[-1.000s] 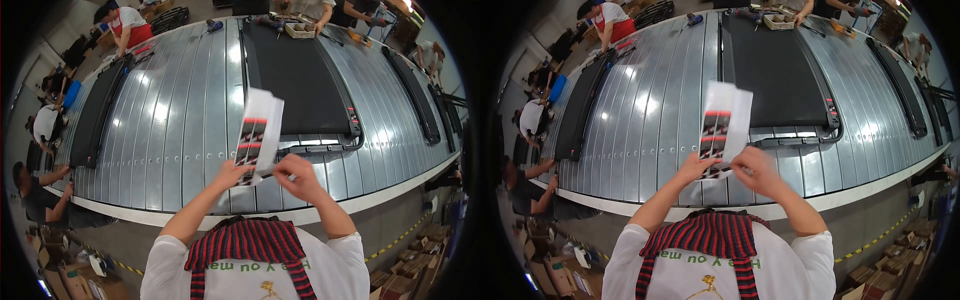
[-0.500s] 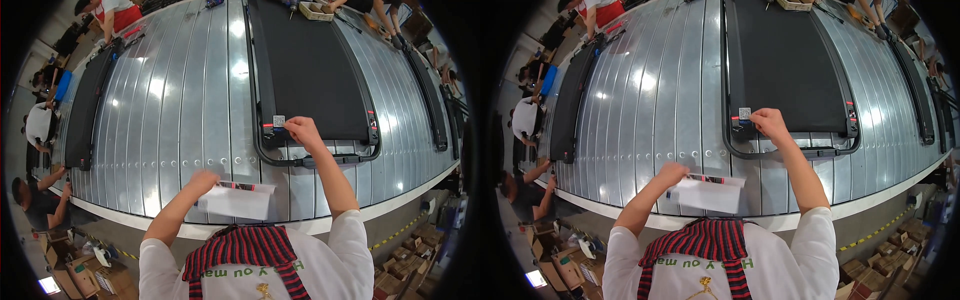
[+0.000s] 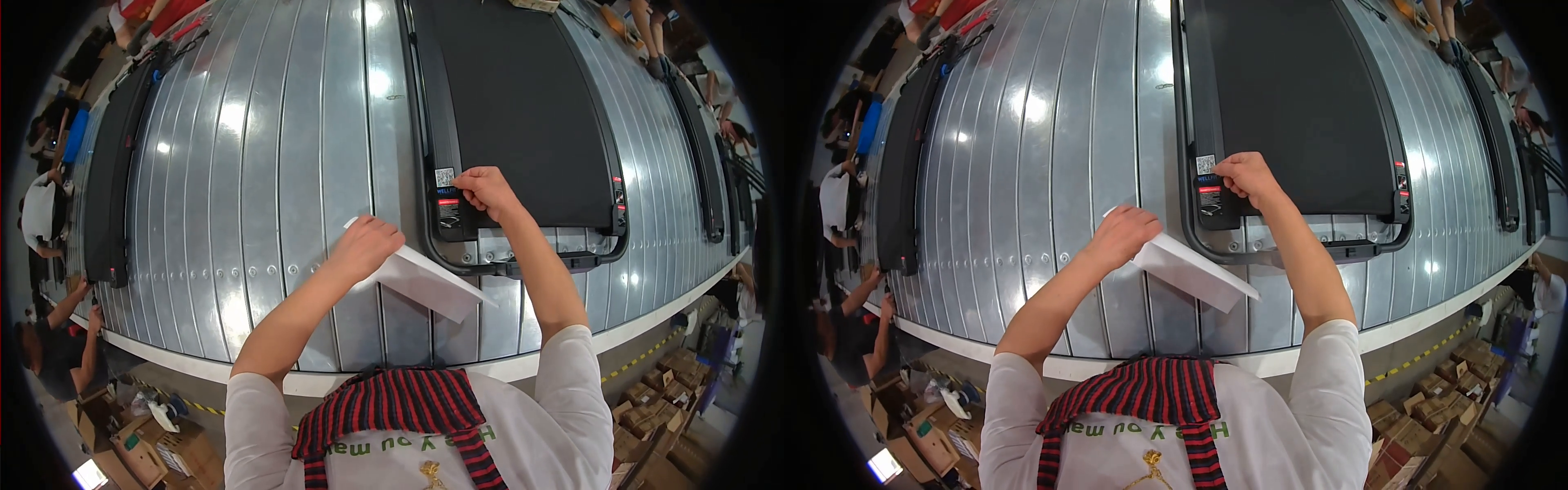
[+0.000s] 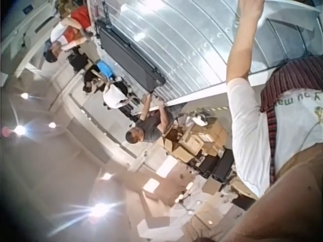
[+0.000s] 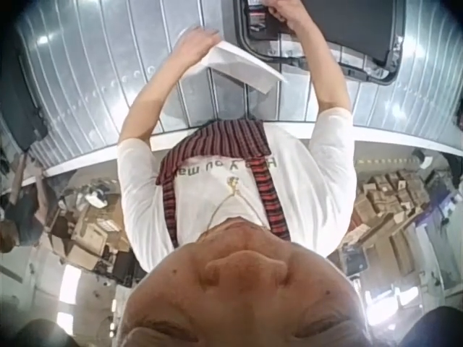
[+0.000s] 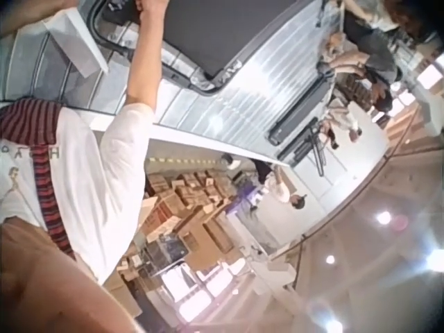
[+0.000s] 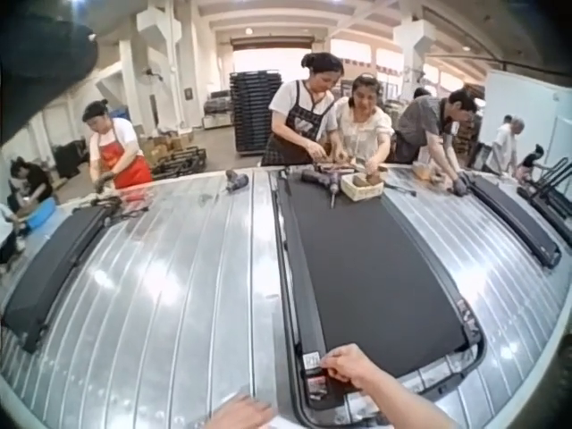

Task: Apply stickers and labels to treadmills on a conveyor belt.

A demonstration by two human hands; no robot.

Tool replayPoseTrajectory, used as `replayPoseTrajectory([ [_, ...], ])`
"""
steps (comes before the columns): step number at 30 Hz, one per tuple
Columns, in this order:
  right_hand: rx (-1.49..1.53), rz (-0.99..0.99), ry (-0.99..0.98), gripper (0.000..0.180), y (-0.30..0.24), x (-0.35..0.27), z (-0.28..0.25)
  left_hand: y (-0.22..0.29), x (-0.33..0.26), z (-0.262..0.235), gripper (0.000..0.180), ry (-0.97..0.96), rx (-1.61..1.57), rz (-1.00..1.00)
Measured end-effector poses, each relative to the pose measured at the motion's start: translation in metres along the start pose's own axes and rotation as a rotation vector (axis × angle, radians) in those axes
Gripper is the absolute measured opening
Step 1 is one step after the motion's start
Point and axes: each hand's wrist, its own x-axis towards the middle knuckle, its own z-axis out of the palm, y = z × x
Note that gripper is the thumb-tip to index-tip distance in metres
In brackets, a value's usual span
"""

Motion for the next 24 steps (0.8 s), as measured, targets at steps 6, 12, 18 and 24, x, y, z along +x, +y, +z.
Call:
replayPoseTrajectory([
  [6, 0.014, 0.001, 0.019, 0.009, -0.001, -0.006, 0.000, 0.004, 0.020, -0.004, 0.006, -0.089, -0.016, -0.015],
  [12, 0.019, -0.003, 0.054, 0.009, 0.000, -0.007, 0.002, 0.006, 0.029, -0.007, 0.005, -0.080, -0.016, -0.023],
  [18, 0.022, -0.013, 0.102, 0.009, -0.002, -0.011, 0.008, 0.006, 0.033, -0.012, 0.005, -0.074, -0.042, -0.003],
  [24, 0.009, -0.020, 0.127, 0.009, 0.002, -0.010, 0.006, 0.008, 0.037, -0.015, 0.006, -0.115, -0.079, -0.007],
])
